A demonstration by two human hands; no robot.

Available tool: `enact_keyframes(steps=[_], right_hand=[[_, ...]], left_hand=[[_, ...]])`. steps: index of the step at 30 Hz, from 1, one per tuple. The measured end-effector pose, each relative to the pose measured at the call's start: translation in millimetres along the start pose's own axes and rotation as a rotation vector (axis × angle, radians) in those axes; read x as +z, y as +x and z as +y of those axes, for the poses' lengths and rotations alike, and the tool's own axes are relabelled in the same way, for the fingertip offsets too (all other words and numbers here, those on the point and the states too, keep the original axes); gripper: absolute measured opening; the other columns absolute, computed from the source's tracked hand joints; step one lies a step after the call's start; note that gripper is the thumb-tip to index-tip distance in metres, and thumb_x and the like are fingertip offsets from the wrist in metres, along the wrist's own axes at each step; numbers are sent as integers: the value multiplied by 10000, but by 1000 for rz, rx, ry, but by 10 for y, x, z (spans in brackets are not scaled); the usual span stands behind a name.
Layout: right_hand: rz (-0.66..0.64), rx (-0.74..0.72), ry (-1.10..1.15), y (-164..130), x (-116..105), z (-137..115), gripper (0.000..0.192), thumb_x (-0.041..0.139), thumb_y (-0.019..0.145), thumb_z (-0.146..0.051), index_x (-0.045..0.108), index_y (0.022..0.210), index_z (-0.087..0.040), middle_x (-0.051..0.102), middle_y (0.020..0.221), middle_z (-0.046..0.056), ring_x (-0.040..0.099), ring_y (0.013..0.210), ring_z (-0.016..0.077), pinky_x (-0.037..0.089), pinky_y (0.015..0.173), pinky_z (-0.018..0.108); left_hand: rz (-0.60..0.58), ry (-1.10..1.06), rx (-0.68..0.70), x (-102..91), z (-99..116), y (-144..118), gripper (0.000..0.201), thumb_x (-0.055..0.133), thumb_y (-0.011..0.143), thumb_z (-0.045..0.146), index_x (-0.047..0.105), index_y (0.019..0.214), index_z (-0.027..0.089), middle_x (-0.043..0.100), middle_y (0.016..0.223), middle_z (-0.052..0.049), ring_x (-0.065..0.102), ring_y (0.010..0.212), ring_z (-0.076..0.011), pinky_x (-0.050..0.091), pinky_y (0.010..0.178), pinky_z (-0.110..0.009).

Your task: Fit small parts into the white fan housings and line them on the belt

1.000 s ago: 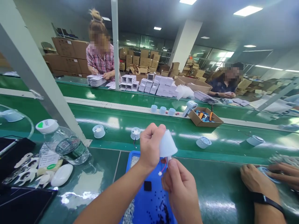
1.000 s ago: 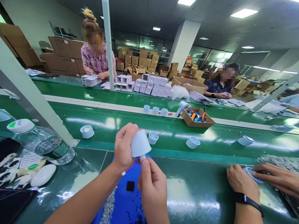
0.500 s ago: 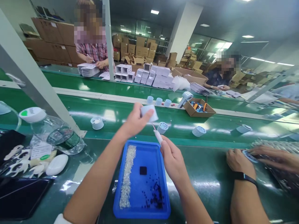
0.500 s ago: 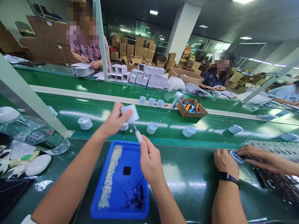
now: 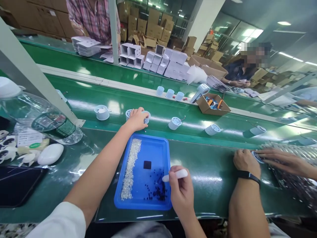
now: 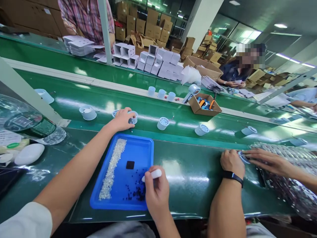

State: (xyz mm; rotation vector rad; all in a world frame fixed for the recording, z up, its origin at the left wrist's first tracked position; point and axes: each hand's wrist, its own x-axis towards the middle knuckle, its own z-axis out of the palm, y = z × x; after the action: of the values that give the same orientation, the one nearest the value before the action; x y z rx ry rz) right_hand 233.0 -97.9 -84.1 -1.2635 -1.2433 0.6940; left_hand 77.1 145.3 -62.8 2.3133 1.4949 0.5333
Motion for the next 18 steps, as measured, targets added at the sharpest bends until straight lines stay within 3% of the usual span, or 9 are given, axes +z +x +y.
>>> enact_keyframes(steps=[3,8,13,18], right_hand=[[-9,19,-42,-131,-4,43,107,490,985,-293,510,914,-215,513,808,-4,506,687,140,416,599,249],[-15,31,-50,-163,31,48,100,487,987,-297,507,931,-215,514,791,-9,518,671,144,410,589,255],[-41,26,-73,-145,23,32,104,487,981,-294,515,920,-215,527,793,-4,526,683,153,415,601,265],[-138,-92,-202,-127,-3,14,75,487,967,-243,510,903,-213,528,793,6,528,711,163,426,635,280]], left_hand=[[46,-49,-14,60,60,18,41,621,739,202,599,773,198,441,1153,-91,394,1145,-304,287,1031,-479],[173,-196,-69,-80,167,56,80,595,787,261,564,795,188,423,1118,-83,406,1113,-254,334,1011,-415],[424,-679,-112,-408,342,40,144,558,806,201,478,688,177,485,869,-36,500,876,-160,418,878,-336],[455,-1044,-170,-655,384,-18,135,518,862,210,465,743,177,539,768,-8,543,722,-118,457,709,-297]])
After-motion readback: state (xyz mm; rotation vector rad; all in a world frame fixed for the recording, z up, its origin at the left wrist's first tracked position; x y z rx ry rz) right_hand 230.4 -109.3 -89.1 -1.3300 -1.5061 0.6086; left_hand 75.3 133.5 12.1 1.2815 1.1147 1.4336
